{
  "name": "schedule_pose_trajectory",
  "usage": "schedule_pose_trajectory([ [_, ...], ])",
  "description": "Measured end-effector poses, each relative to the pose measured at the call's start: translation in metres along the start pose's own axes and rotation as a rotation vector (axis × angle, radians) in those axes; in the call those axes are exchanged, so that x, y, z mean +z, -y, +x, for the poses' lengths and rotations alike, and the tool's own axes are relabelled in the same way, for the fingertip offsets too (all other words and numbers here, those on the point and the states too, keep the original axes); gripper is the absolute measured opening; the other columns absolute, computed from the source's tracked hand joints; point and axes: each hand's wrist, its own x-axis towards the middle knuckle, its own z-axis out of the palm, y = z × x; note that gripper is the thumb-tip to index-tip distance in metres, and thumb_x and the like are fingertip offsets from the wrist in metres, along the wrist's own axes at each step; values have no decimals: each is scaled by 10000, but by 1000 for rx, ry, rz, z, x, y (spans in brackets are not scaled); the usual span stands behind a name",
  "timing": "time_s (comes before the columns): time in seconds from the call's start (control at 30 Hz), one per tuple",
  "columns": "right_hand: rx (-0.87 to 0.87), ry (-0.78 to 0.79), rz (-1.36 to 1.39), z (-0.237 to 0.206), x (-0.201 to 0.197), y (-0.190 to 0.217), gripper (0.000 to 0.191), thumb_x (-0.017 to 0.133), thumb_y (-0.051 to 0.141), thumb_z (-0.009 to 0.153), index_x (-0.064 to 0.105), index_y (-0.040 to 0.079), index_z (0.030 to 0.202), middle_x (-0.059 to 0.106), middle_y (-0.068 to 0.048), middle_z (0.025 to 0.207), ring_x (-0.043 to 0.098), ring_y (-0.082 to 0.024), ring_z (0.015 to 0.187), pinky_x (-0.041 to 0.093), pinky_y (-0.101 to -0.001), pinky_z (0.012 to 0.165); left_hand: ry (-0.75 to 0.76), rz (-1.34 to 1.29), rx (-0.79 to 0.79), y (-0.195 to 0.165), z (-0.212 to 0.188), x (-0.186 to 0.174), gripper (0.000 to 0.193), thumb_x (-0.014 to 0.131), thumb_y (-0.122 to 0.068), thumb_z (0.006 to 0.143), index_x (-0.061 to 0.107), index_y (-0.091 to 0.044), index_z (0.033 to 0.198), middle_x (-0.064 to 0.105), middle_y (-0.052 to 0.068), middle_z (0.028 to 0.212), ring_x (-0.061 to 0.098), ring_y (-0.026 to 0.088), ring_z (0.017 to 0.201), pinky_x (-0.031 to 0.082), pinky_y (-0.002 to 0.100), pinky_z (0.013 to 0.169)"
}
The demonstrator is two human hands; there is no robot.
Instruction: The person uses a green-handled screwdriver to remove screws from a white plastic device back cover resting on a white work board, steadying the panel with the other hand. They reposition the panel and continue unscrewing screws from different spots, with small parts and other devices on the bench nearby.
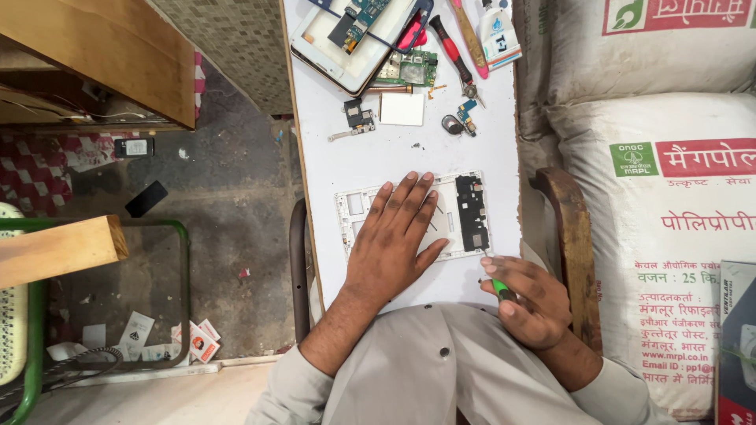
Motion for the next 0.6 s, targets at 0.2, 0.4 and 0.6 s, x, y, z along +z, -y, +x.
schedule_pose_trajectory([
  [0.2, 181, 83, 139, -11, -6, 2, 427, 563, -51, 933, 482, 138, 1307, 671, -300, 1201, 726, -476, 1105, 684, -400, 772, 4, 24, -1, 0, -1, 3, 648, 656, -471, 970, 530, -58, 1453, 408, 100, 1605, 333, 241, 1519, 246, 480, 1283],
  [0.4, 120, -27, 250, -18, 7, -8, 564, 582, -70, 997, 383, 246, 1419, 591, -224, 1323, 693, -413, 1187, 559, -633, 1088, 2, 35, 8, 0, 1, 2, 651, 651, -475, 970, 533, -54, 1453, 405, 103, 1602, 325, 241, 1520, 245, 481, 1281],
  [0.6, 112, -124, -3, -25, 9, -10, 696, 789, 5, 887, 416, 272, 1409, 570, -113, 1144, 680, -283, 1009, 658, -455, 901, 26, 48, 2, -1, -2, 2, 633, 644, -470, 980, 543, -52, 1444, 404, 111, 1604, 325, 249, 1525, 245, 480, 1282],
])
